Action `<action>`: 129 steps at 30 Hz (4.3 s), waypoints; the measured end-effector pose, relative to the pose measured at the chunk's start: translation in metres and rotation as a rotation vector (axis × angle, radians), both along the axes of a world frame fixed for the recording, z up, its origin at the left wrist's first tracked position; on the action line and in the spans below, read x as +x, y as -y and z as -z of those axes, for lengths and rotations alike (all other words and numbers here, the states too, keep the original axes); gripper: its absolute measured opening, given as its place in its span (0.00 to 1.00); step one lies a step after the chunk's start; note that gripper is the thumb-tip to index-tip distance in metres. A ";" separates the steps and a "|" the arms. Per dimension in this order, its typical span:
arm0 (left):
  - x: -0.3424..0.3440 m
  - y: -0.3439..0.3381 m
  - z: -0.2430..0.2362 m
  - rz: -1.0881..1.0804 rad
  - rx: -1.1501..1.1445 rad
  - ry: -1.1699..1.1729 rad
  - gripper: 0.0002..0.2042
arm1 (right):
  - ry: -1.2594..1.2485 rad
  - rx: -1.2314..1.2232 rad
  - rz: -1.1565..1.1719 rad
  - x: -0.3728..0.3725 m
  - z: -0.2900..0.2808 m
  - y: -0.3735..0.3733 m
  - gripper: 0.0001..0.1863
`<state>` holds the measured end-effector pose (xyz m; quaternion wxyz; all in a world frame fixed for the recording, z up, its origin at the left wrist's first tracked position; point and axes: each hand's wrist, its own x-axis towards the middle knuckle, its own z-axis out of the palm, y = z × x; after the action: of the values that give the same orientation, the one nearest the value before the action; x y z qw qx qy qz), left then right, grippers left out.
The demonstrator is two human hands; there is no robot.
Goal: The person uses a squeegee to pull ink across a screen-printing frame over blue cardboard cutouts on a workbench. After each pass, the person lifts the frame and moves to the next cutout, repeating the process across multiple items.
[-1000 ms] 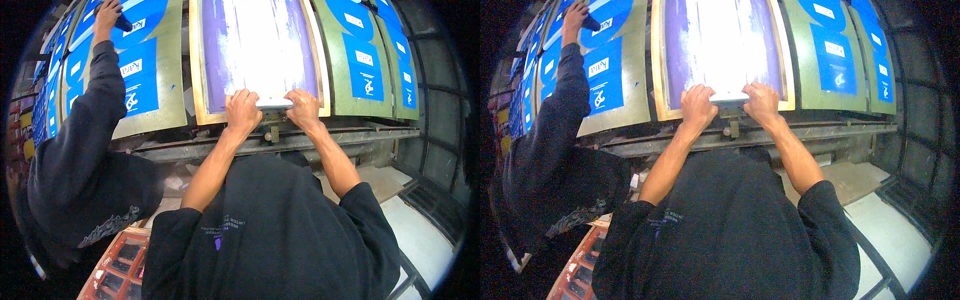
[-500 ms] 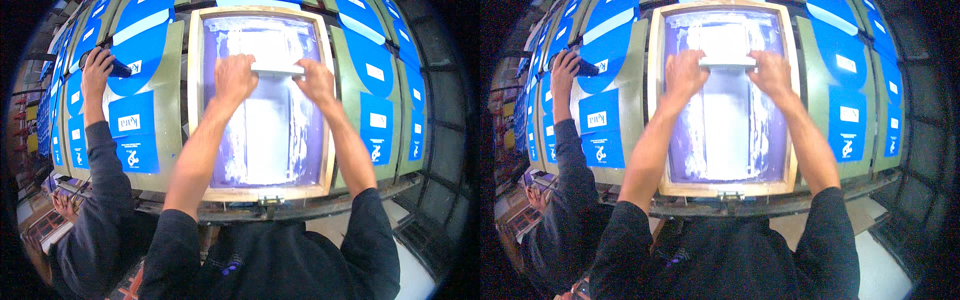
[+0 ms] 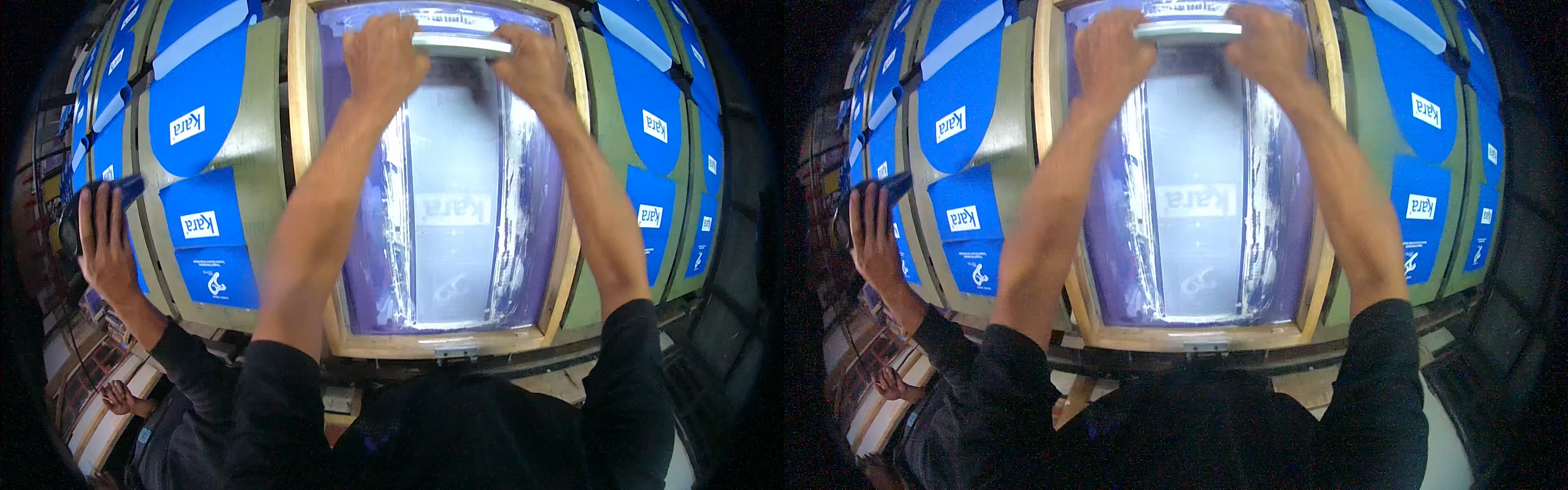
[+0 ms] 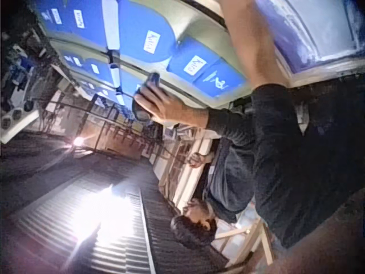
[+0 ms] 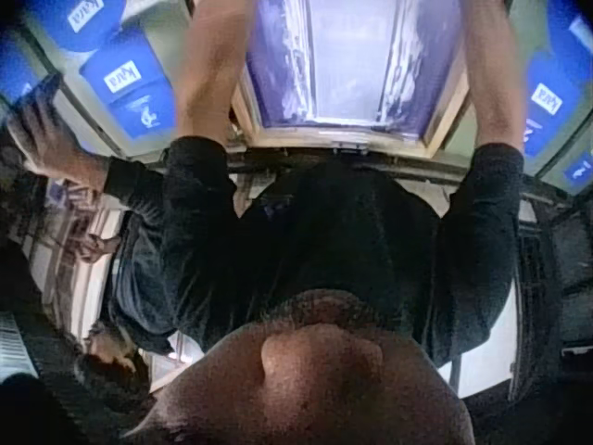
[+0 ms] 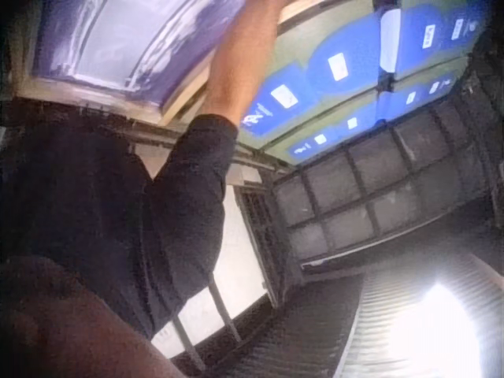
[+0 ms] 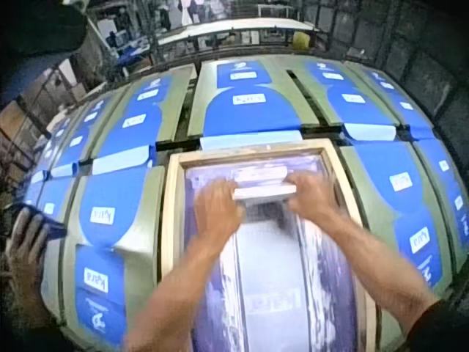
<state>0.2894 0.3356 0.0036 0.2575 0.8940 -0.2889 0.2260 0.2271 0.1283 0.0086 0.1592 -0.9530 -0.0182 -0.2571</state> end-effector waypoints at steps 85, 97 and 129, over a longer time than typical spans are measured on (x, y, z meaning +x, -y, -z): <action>-0.405 -0.263 -0.011 -0.477 -0.161 -0.496 0.28 | -0.102 0.379 0.552 -0.486 -0.012 -0.084 0.27; -0.380 -0.319 -0.036 -0.300 -0.256 -0.522 0.20 | -0.146 0.738 0.656 -0.479 0.011 -0.085 0.21; -0.376 -0.265 -0.025 -0.236 -0.272 -0.372 0.18 | 0.009 0.488 0.700 -0.463 -0.018 -0.048 0.19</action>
<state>-0.0863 0.6001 0.0286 0.3958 0.9048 -0.0974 0.1229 -0.2357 0.1758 0.0270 0.2830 -0.8350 0.3670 -0.2968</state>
